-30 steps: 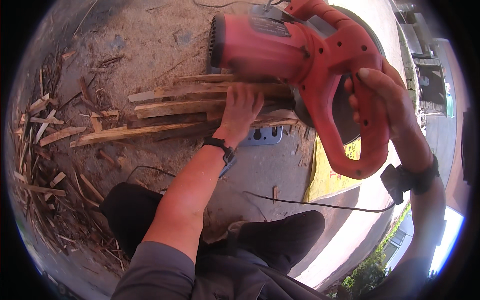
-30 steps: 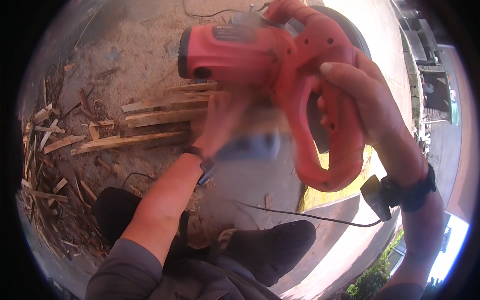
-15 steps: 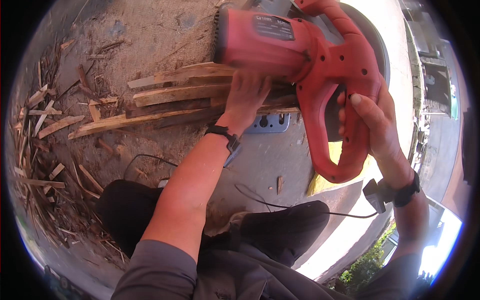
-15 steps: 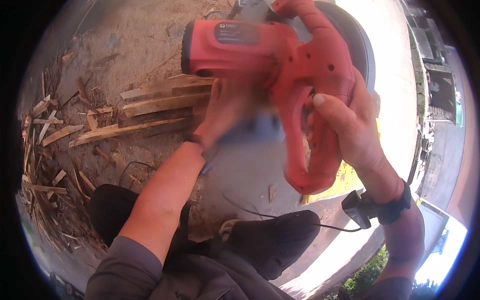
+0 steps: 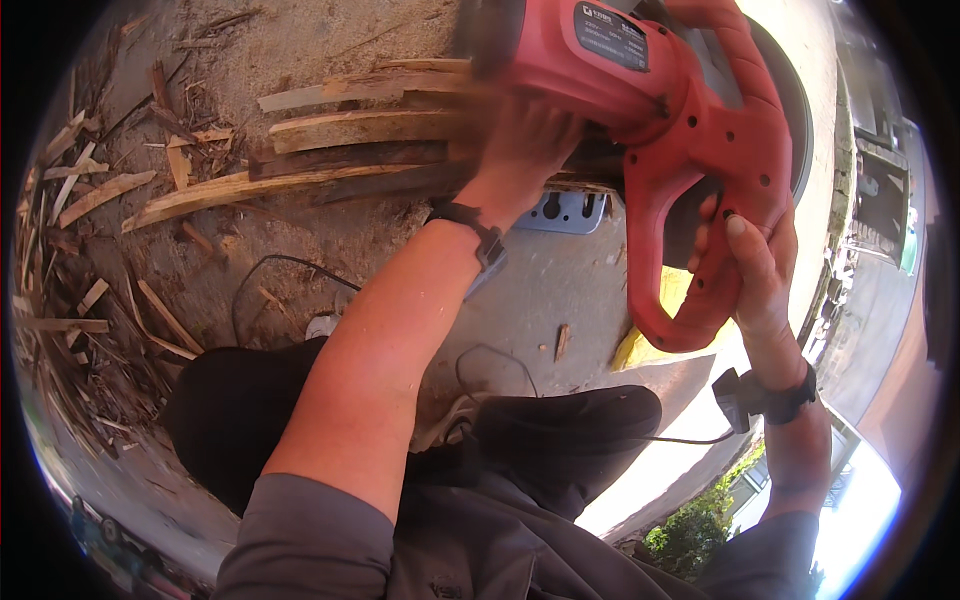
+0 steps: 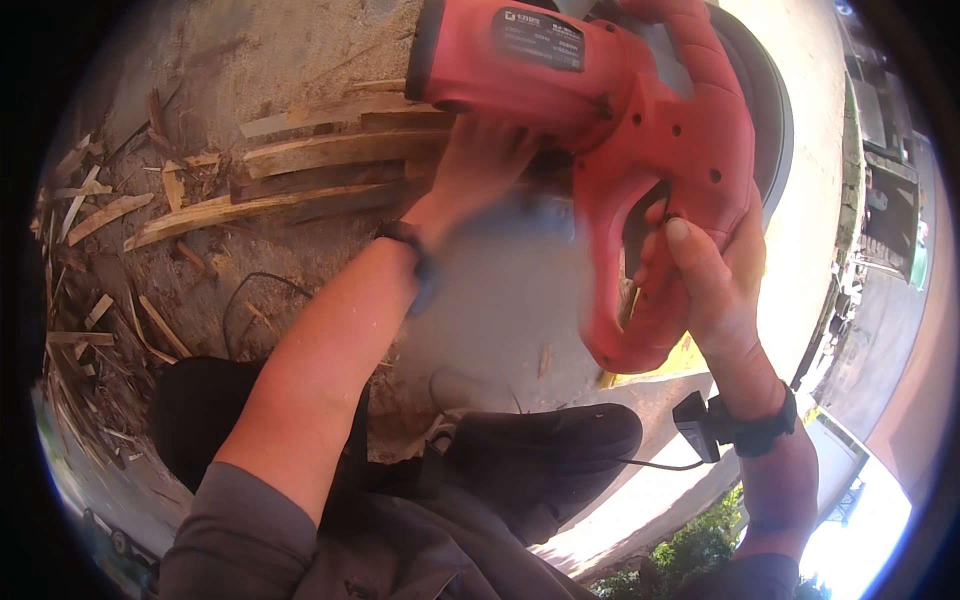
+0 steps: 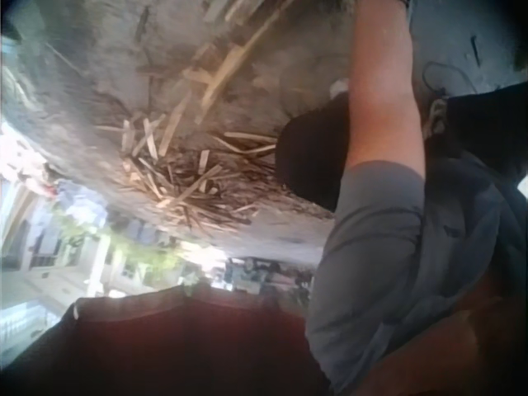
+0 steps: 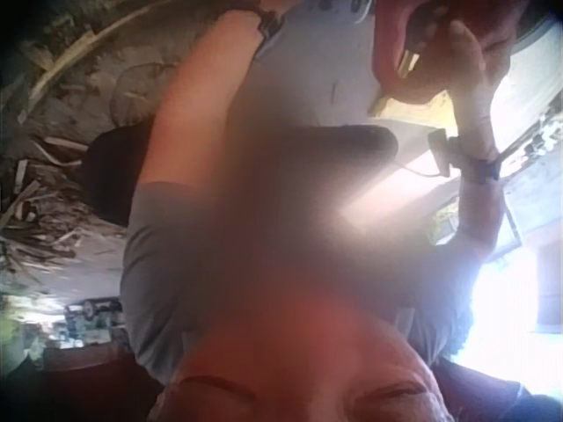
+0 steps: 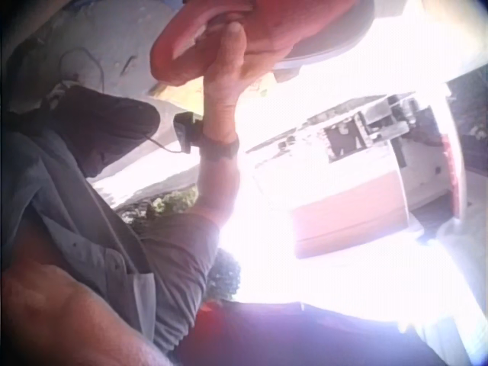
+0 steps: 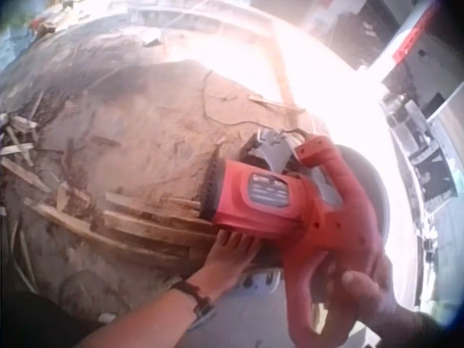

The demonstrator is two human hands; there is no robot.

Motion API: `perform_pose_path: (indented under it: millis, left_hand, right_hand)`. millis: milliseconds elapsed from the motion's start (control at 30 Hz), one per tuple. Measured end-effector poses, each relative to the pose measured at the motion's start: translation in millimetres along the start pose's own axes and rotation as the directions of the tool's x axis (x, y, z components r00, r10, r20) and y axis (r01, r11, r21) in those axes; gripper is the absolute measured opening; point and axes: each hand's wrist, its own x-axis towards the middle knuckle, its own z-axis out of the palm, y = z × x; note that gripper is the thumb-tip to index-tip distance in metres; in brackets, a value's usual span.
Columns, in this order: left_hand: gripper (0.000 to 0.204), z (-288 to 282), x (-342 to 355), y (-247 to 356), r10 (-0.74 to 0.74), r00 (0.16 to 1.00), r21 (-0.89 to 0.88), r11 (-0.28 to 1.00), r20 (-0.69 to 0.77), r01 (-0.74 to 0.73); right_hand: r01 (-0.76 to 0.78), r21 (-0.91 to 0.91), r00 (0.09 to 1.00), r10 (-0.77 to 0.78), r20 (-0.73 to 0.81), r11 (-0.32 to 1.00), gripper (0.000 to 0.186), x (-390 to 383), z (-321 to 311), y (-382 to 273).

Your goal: The person gathers pieces of wood from a pile by hand, stacks them onto a miter saw, and uses the saw to cut the pieces into smaller sections.

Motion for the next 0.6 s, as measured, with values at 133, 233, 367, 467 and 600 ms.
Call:
perform_pose_path:
  millis: [133,233,367,467,600]
  left_hand:
    - [0.039,-13,19,1,-0.126,0.968,-0.321,0.927,0.216,0.193]
    - [0.038,-3,3,-5,-0.047,0.999,-0.264,0.964,-0.025,0.038]
    - [0.037,-5,-8,-3,0.056,0.992,-0.066,0.996,-0.117,-0.064]
    - [0.059,-14,-16,5,-0.002,1.0,-0.019,1.0,-0.031,0.002]
    - [0.064,-19,-18,3,0.05,0.998,0.062,0.997,-0.046,-0.047]
  right_hand:
    - [0.078,-0.002,0.997,-0.077,0.005,0.997,0.051,-7,2,30]
    - [0.088,0.031,0.996,-0.088,0.013,0.996,0.053,-7,13,32]
    - [0.107,0.033,0.994,-0.107,0.013,0.994,0.052,-8,13,45]
    - [0.135,0.033,0.991,-0.136,0.022,0.99,0.051,-9,13,50]
    - [0.139,0.01,0.99,-0.139,0.029,0.99,0.049,-9,12,47]
